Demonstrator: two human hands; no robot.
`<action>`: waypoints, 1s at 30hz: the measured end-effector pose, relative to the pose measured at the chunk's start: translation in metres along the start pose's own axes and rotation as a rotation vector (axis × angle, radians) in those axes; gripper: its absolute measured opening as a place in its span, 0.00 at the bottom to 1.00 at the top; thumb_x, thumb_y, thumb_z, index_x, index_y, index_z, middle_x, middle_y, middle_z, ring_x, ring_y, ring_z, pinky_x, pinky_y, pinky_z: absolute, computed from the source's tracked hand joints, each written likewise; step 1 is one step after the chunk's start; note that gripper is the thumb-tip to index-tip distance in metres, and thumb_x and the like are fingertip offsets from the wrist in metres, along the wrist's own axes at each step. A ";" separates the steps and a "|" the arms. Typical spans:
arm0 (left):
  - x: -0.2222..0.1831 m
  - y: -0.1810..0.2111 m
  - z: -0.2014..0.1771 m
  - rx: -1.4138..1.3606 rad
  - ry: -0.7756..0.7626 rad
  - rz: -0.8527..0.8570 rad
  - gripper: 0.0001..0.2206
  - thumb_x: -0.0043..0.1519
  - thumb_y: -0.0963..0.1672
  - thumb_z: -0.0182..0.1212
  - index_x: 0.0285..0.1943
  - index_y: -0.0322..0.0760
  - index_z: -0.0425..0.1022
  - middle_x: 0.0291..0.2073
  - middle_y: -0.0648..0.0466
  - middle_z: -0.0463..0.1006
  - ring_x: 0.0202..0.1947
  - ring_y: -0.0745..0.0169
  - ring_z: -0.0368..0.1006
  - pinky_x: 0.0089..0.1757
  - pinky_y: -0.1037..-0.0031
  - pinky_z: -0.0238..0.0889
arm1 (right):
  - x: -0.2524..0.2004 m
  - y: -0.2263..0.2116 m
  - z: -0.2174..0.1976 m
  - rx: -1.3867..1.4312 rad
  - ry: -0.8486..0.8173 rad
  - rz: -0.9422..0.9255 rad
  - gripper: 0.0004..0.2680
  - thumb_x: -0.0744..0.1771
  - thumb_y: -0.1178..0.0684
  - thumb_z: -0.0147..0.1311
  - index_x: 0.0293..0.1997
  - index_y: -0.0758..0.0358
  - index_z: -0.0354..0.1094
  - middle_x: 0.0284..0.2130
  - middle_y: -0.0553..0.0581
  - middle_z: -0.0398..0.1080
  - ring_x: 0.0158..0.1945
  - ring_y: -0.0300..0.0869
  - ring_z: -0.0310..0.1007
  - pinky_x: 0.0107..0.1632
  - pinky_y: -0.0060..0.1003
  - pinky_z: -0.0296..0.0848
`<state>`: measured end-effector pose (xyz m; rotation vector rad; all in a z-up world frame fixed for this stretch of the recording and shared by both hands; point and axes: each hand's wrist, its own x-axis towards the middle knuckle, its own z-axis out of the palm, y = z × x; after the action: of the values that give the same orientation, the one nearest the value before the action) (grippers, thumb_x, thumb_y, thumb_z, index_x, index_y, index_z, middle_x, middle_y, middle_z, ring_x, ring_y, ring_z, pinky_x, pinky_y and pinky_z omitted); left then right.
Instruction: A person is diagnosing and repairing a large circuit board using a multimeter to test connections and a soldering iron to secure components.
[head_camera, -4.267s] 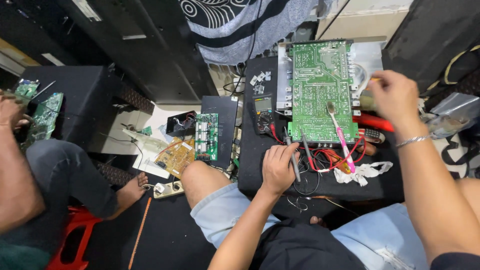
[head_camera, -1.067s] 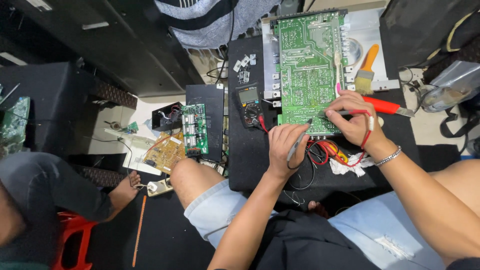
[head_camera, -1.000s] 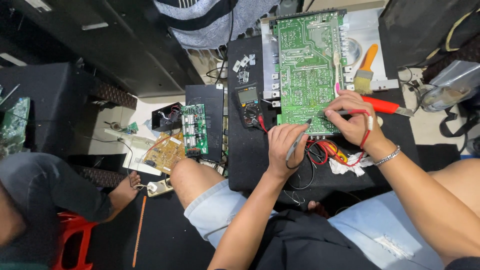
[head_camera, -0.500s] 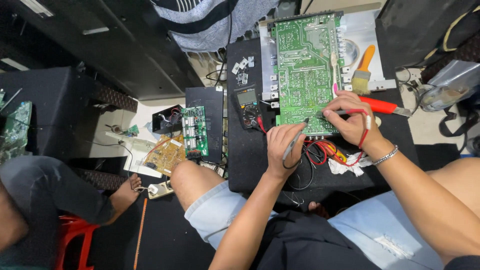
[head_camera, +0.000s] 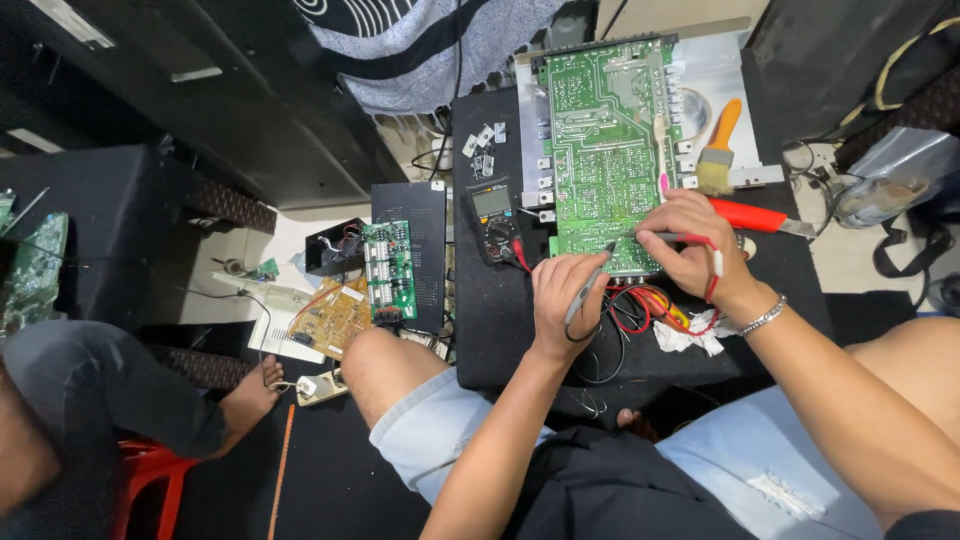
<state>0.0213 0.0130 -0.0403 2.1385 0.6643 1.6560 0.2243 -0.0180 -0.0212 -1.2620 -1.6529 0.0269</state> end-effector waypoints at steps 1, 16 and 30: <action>0.000 0.000 0.000 0.000 0.002 -0.002 0.09 0.69 0.45 0.60 0.52 0.39 0.80 0.41 0.55 0.79 0.43 0.55 0.74 0.50 0.68 0.61 | -0.001 0.002 0.000 0.010 -0.004 -0.014 0.02 0.68 0.57 0.62 0.37 0.62 0.77 0.31 0.57 0.78 0.42 0.52 0.79 0.65 0.52 0.68; 0.001 0.002 0.000 -0.022 0.029 -0.017 0.10 0.69 0.46 0.59 0.52 0.38 0.80 0.40 0.54 0.79 0.41 0.55 0.75 0.50 0.68 0.62 | 0.005 -0.007 -0.006 0.080 -0.015 0.021 0.03 0.67 0.59 0.62 0.35 0.65 0.76 0.28 0.59 0.76 0.39 0.55 0.78 0.63 0.55 0.69; -0.002 -0.002 0.001 -0.032 0.022 -0.014 0.10 0.69 0.46 0.59 0.51 0.38 0.80 0.39 0.54 0.79 0.41 0.54 0.74 0.50 0.67 0.62 | 0.004 -0.015 0.002 0.001 -0.011 -0.024 0.03 0.67 0.58 0.62 0.36 0.64 0.76 0.29 0.59 0.77 0.40 0.55 0.79 0.62 0.55 0.70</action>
<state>0.0215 0.0134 -0.0428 2.0919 0.6540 1.6737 0.2124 -0.0206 -0.0111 -1.2429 -1.6770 0.0205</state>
